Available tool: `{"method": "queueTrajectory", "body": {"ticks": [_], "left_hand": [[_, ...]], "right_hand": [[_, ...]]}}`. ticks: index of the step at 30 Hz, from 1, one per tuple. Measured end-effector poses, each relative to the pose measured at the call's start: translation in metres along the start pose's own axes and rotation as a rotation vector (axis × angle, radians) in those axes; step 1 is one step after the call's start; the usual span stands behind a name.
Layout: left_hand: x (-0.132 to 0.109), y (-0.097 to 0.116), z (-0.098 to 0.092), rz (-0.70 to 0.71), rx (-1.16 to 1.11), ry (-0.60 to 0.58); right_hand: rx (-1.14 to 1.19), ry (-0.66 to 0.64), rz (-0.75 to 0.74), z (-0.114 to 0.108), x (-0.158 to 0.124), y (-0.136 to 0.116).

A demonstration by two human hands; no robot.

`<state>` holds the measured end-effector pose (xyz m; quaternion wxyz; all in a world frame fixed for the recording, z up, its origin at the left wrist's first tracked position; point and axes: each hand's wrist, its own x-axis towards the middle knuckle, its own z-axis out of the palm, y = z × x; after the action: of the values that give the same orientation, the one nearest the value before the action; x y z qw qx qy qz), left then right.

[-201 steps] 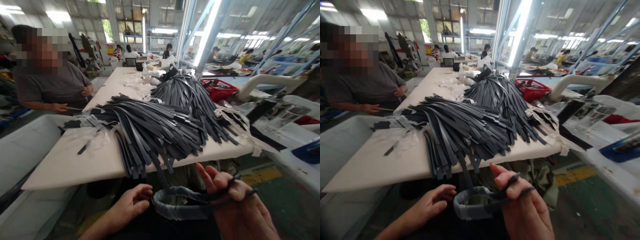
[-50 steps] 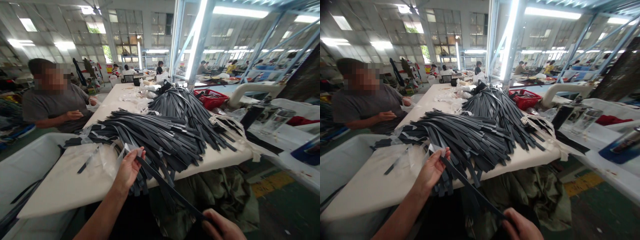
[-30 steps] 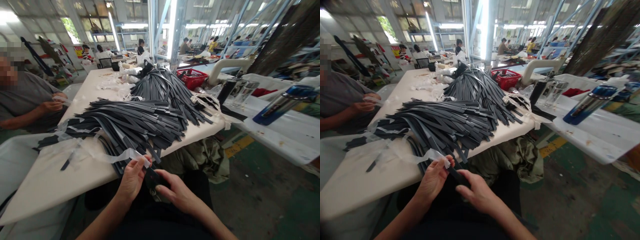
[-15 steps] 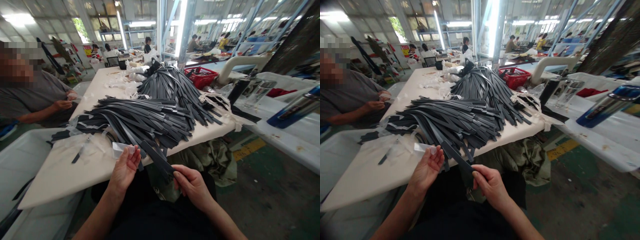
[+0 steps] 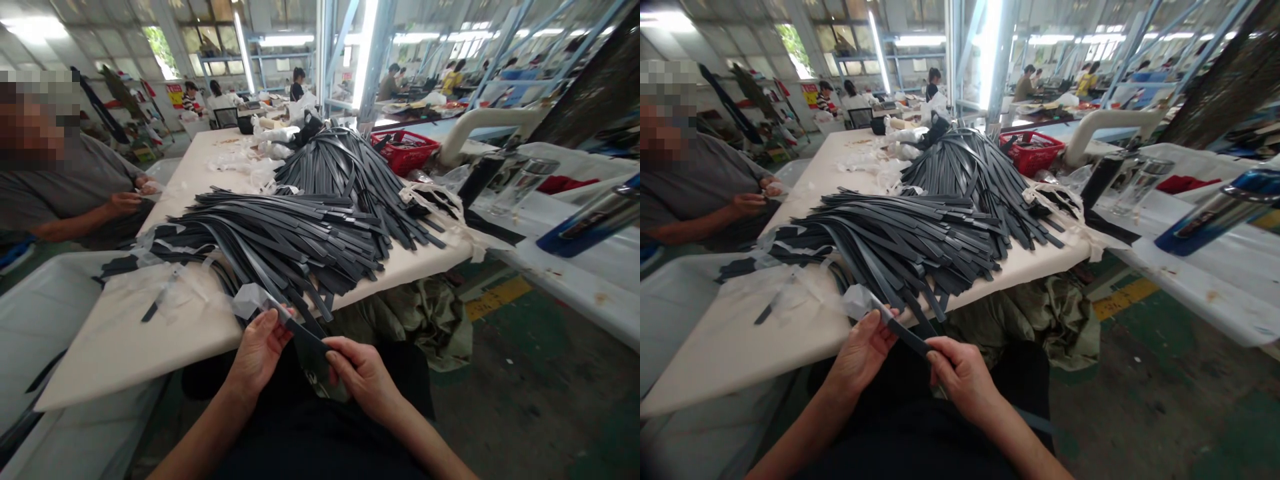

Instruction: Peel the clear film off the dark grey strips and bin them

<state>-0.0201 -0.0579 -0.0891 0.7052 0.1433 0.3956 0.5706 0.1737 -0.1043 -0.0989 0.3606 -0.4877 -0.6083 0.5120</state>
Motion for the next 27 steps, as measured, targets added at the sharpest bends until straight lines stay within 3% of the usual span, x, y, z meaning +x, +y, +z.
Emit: {"method": "queueTrajectory", "body": {"ticks": [4, 9, 16, 22, 24, 27], "left_hand": [[-0.008, -0.011, -0.001, -0.026, 0.032, 0.000], [-0.007, -0.004, -0.007, 0.043, 0.006, 0.095], [-0.023, -0.030, 0.002, -0.036, 0.204, -0.164], [-0.021, -0.016, -0.009, 0.036, 0.197, -0.038], [-0.021, -0.018, -0.009, 0.018, 0.229, -0.070], [-0.024, -0.029, -0.001, -0.043, 0.305, -0.210]], "right_hand": [[0.062, -0.047, 0.024, -0.007, 0.003, -0.010], [0.101, -0.077, 0.091, -0.036, -0.013, -0.013], [0.050, -0.038, 0.005, -0.019, 0.001, -0.016], [0.075, -0.114, 0.051, -0.043, -0.011, -0.011], [0.057, -0.086, 0.047, -0.042, -0.012, -0.009], [0.050, -0.076, -0.004, -0.026, -0.002, -0.013]]}}
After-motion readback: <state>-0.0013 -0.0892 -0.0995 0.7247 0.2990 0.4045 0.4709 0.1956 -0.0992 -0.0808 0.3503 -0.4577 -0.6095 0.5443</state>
